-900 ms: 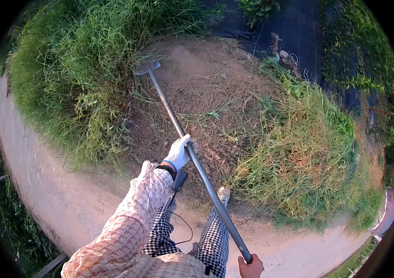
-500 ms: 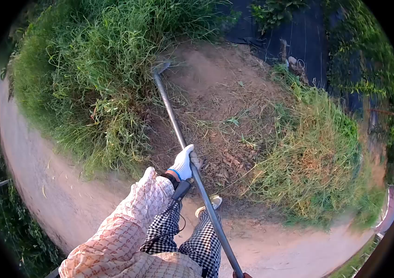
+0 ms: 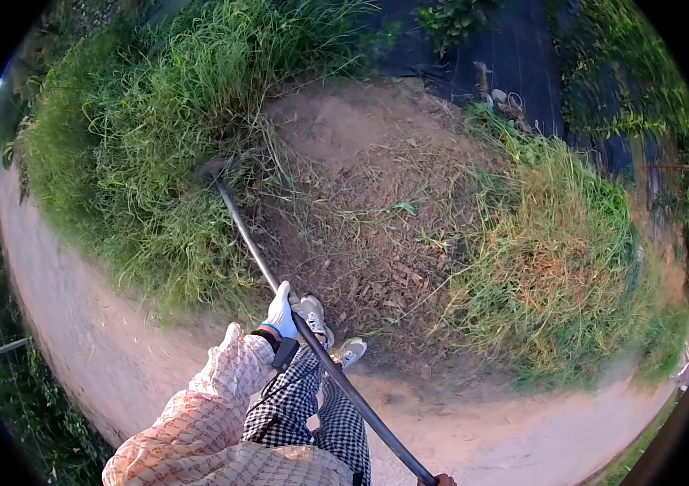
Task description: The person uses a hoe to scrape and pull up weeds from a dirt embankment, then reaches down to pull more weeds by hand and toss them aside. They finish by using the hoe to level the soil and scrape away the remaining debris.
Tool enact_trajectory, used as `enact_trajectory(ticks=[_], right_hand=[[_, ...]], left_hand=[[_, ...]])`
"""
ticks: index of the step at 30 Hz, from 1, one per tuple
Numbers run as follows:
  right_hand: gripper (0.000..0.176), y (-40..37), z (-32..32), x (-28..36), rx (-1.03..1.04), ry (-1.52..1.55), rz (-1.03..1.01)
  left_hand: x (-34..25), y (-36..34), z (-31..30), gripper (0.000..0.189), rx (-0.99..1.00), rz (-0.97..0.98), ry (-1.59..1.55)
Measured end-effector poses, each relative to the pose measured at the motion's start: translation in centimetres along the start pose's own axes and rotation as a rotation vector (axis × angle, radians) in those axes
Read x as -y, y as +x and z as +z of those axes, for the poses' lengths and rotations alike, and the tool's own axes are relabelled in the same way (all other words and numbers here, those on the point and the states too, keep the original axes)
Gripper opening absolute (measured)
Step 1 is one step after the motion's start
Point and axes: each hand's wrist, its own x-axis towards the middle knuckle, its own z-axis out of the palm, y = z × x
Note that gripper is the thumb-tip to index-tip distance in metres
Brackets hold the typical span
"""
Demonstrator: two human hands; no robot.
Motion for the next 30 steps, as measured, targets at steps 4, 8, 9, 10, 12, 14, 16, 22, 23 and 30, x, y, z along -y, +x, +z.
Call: enact_trajectory(ticks=[4,8,9,10,12,14,16,22,23,30], right_hand=[[0.026,1.0,6.2,-5.3,-0.128,-0.100,-0.090],[0.031,0.8,2.1,1.0,-0.045,0.133,0.027],[0.032,1.0,0.8,3.2,-0.001,0.217,0.076],[0.031,1.5,0.6,4.4,0.037,0.264,0.037],[0.031,2.4,0.5,6.6,0.120,0.353,-0.037],[0.031,3.6,1.0,9.3,0.227,0.491,-0.074],[0.030,4.7,-0.1,13.5,0.317,0.679,-0.109],[0.031,5.0,-4.3,19.0,0.564,0.682,-0.075],[0.033,4.2,-2.7,18.0,0.540,0.671,-0.069],[0.058,2.9,-2.7,21.0,0.460,0.585,-0.086]], left_hand=[[1.8,0.6,2.2,0.027,-0.016,0.174,0.210],[0.1,-0.5,7.3,0.021,0.063,0.244,0.275],[-0.6,-0.3,8.4,0.020,0.090,0.300,0.323],[-1.5,-0.3,9.6,0.020,0.117,0.355,0.371],[-3.2,-1.1,11.9,0.020,0.228,0.283,0.350],[-4.5,-2.0,13.7,0.020,0.277,0.199,0.247],[-5.9,-0.9,14.5,0.019,0.329,0.218,0.265],[-7.0,5.5,9.6,0.023,0.059,0.262,0.391],[-6.3,5.3,8.4,0.024,0.020,0.249,0.371],[-8.8,2.3,11.0,0.024,-0.043,0.327,0.533]])
